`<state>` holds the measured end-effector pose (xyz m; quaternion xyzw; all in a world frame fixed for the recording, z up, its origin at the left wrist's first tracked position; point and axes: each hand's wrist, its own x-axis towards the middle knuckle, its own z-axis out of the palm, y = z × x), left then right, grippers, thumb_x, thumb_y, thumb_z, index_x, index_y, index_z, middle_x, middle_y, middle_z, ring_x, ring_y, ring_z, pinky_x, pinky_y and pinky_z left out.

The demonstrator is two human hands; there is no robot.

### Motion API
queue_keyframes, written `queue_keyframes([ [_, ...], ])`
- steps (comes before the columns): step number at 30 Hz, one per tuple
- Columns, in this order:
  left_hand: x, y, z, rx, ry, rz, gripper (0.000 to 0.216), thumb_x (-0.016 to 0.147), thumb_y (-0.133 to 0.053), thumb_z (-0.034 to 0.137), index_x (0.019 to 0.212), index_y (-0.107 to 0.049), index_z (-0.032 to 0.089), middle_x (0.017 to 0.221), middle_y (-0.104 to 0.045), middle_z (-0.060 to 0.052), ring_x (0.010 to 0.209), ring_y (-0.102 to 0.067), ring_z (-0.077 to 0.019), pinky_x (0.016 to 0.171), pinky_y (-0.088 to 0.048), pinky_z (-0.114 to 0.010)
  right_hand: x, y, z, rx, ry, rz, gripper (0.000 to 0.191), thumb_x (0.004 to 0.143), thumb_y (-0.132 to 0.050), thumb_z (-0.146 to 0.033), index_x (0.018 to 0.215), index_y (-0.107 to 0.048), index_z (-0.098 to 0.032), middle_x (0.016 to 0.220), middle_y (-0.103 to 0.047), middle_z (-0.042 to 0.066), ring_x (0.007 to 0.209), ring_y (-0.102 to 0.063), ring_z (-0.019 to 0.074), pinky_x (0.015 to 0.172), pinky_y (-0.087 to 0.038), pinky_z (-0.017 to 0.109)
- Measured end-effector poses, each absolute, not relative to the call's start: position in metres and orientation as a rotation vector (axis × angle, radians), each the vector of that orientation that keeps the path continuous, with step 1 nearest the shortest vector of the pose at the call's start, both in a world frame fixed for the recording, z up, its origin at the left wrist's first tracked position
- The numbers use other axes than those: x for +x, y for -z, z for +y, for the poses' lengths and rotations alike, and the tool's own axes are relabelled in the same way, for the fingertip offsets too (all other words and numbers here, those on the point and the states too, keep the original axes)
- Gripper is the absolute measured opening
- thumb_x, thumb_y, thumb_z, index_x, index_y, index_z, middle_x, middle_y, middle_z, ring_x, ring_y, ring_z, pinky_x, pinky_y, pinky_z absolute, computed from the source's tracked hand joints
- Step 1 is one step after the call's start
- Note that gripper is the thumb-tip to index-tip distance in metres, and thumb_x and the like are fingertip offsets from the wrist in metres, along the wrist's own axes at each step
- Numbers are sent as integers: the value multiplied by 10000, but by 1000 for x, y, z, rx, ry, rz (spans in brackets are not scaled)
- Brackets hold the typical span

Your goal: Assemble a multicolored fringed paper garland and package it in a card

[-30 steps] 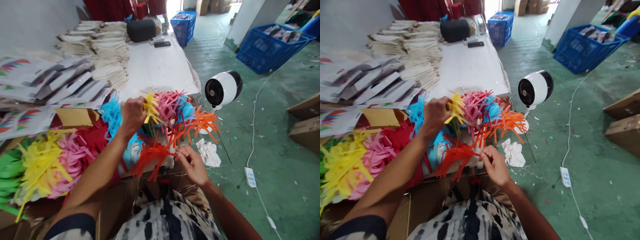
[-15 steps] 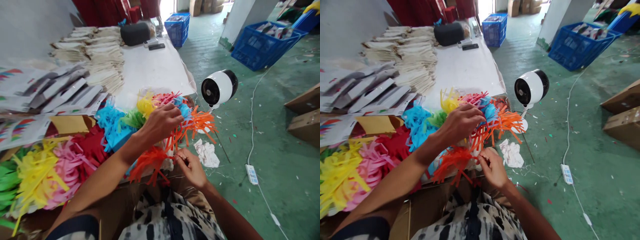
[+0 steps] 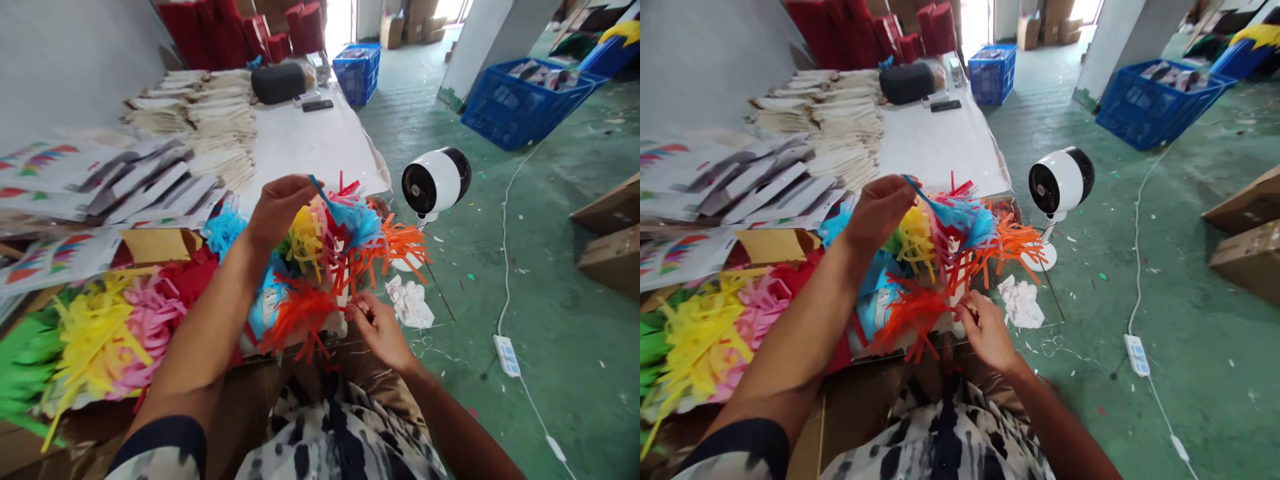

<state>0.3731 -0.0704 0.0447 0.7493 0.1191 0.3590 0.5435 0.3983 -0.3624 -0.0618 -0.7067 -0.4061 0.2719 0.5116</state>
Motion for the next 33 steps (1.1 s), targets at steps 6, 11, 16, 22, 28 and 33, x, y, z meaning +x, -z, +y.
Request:
queue_keyframes([
  [6, 366, -70, -63, 1796, -858, 269, 187, 854, -783, 391, 865, -703, 223, 909, -708, -28, 825, -635, -141, 727, -527, -291, 395, 59, -362, -1679, -666, -951, 247, 1057, -518, -395, 902, -623, -234, 780, -704, -6, 654, -577, 158, 642, -399, 296],
  [11, 368, -79, -79, 1898, -821, 176, 205, 918, -743, 401, 910, -705, 200, 925, -696, -20, 860, -663, -144, 749, -533, -305, 394, 62, -362, -1702, -650, -946, 253, 1055, -528, -404, 901, -625, -229, 749, -678, -17, 624, -530, 150, 615, -363, 294],
  [16, 353, -103, -50, 1825, -1077, 255, 372, 962, -667, 646, 1049, -669, 284, 1021, -711, -10, 1140, -639, -194, 927, -548, -354, 393, 68, -363, -1705, -628, -954, 273, 1061, -525, -442, 924, -624, -228, 761, -671, -17, 632, -505, 153, 632, -360, 299],
  [22, 298, -122, -76, 1482, -1107, 97, 379, 818, -891, 492, 956, -629, 255, 754, -561, 80, 660, -525, -70, 649, -489, -249, 396, 66, -366, -1570, -658, -866, 310, 1041, -592, -486, 899, -654, -217, 754, -663, -14, 648, -525, 142, 624, -370, 288],
  [28, 276, -49, -171, 1751, -702, 444, 295, 863, -852, 409, 1023, -691, 220, 746, -726, 18, 622, -609, -108, 568, -435, -260, 396, 54, -359, -1383, -607, -684, 294, 963, -716, -495, 872, -668, -220, 669, -595, -43, 559, -444, 108, 549, -334, 258],
  [33, 283, 2, -198, 1460, -512, 498, 321, 845, -851, 453, 935, -717, 176, 805, -748, -16, 700, -676, -120, 629, -513, -236, 392, 53, -343, -1321, -527, -599, 245, 929, -765, -473, 892, -694, -241, 752, -601, -41, 500, -347, 73, 470, -251, 248],
])
